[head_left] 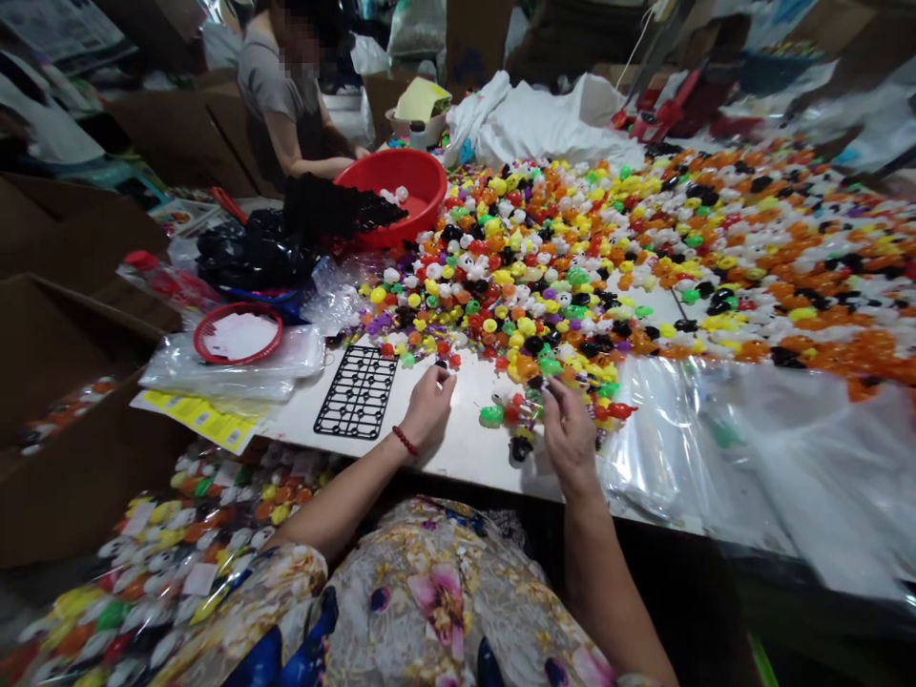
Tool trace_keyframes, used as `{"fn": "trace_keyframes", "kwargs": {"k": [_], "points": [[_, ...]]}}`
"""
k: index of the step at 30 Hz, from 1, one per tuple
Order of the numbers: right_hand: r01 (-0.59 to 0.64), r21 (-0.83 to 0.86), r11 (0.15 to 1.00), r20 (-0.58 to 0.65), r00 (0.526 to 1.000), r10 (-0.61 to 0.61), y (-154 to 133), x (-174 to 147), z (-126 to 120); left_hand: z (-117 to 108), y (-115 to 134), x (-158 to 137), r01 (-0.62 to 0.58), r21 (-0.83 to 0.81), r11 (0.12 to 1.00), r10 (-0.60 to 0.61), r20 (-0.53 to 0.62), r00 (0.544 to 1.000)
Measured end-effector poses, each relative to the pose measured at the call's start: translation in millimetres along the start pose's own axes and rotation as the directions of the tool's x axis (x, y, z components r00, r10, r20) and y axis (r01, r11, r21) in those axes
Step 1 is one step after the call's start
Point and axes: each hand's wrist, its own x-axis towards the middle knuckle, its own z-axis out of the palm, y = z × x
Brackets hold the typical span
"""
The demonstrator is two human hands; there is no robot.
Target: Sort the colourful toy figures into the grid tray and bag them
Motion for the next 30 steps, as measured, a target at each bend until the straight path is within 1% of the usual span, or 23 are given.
{"fn": "trace_keyframes", "kwargs": {"k": [1,2,3,4,6,7,9,10,11,13,14,15,16,18,19,20,21,22,24,26,27,29,30], "points": [[0.054,-0.086,0.995,-0.067,0.996,-0.060,5,6,-2,-2,-2,8,-0.040,0.073,0.997,0.045,-0.060,0.997],[0.101,-0.159,0.982,-0.102,0.988,-0.118,9,9,-2,-4,-3,15,-0.070,0.143,0.987,0.083,-0.088,0.993],[0.144,-0.207,0.968,-0.102,0.981,-0.168,11,9,0,-6,-4,21,-0.090,0.209,0.974,0.109,-0.083,0.991],[0.187,-0.222,0.957,-0.070,0.976,-0.207,11,7,5,-8,-5,25,-0.100,0.268,0.958,0.118,-0.051,0.992],[0.278,-0.179,0.944,0.055,0.961,-0.272,7,-4,20,-9,-6,28,-0.097,0.349,0.932,0.096,0.021,0.995],[0.313,-0.145,0.939,0.124,0.947,-0.297,4,-12,29,-8,-6,26,-0.088,0.359,0.929,0.079,0.040,0.996],[0.353,-0.106,0.930,0.223,0.919,-0.324,-1,-29,47,-6,-3,15,-0.056,0.303,0.951,0.039,0.061,0.997],[0.363,-0.099,0.927,0.251,0.910,-0.329,-2,-35,55,-4,-1,7,-0.043,0.240,0.970,0.020,0.097,0.995],[0.369,-0.095,0.924,0.264,0.905,-0.334,-1,-39,62,-2,1,-1,-0.042,0.160,0.986,0.016,0.163,0.987],[0.377,-0.081,0.923,0.263,0.901,-0.345,5,-41,69,3,7,-13,-0.079,-0.007,0.997,0.077,0.330,0.941],[0.377,-0.074,0.923,0.253,0.903,-0.348,10,-39,70,7,10,-16,-0.112,-0.069,0.991,0.130,0.386,0.913],[0.370,-0.072,0.926,0.238,0.908,-0.344,16,-36,69,10,14,-16,-0.148,-0.106,0.983,0.179,0.407,0.896],[0.357,-0.077,0.931,0.219,0.917,-0.333,22,-32,66,15,18,-13,-0.187,-0.113,0.976,0.216,0.395,0.893],[0.326,-0.101,0.940,0.182,0.935,-0.304,35,-24,58,28,27,0,-0.281,-0.036,0.959,0.277,0.332,0.902],[0.313,-0.114,0.943,0.171,0.941,-0.292,41,-21,53,35,31,9,-0.346,0.026,0.938,0.320,0.324,0.890],[0.306,-0.123,0.944,0.165,0.944,-0.285,46,-18,48,42,37,18,-0.426,0.107,0.898,0.365,0.357,0.860],[0.304,-0.131,0.944,0.172,0.944,-0.280,52,-16,43,49,42,27,-0.518,0.169,0.838,0.402,0.452,0.797],[0.294,-0.141,0.945,0.185,0.946,-0.266,58,-14,39,56,46,36,-0.607,0.198,0.770,0.424,0.553,0.717],[0.259,-0.179,0.949,0.201,0.954,-0.223,69,-9,33,67,53,53,-0.633,0.239,0.736,0.406,0.592,0.696],[0.217,-0.222,0.951,0.229,0.959,-0.166,79,-2,31,75,58,64,-0.709,0.325,0.625,0.358,0.688,0.631],[0.207,-0.240,0.948,0.255,0.956,-0.144,83,2,30,78,59,67,-0.704,0.354,0.615,0.345,0.682,0.644],[0.190,-0.276,0.942,0.286,0.952,-0.109,87,7,29,82,60,70,-0.708,0.388,0.589,0.335,0.681,0.652],[0.181,-0.291,0.940,0.291,0.952,-0.093,87,9,28,83,59,69,-0.707,0.387,0.592,0.339,0.676,0.654]]}}
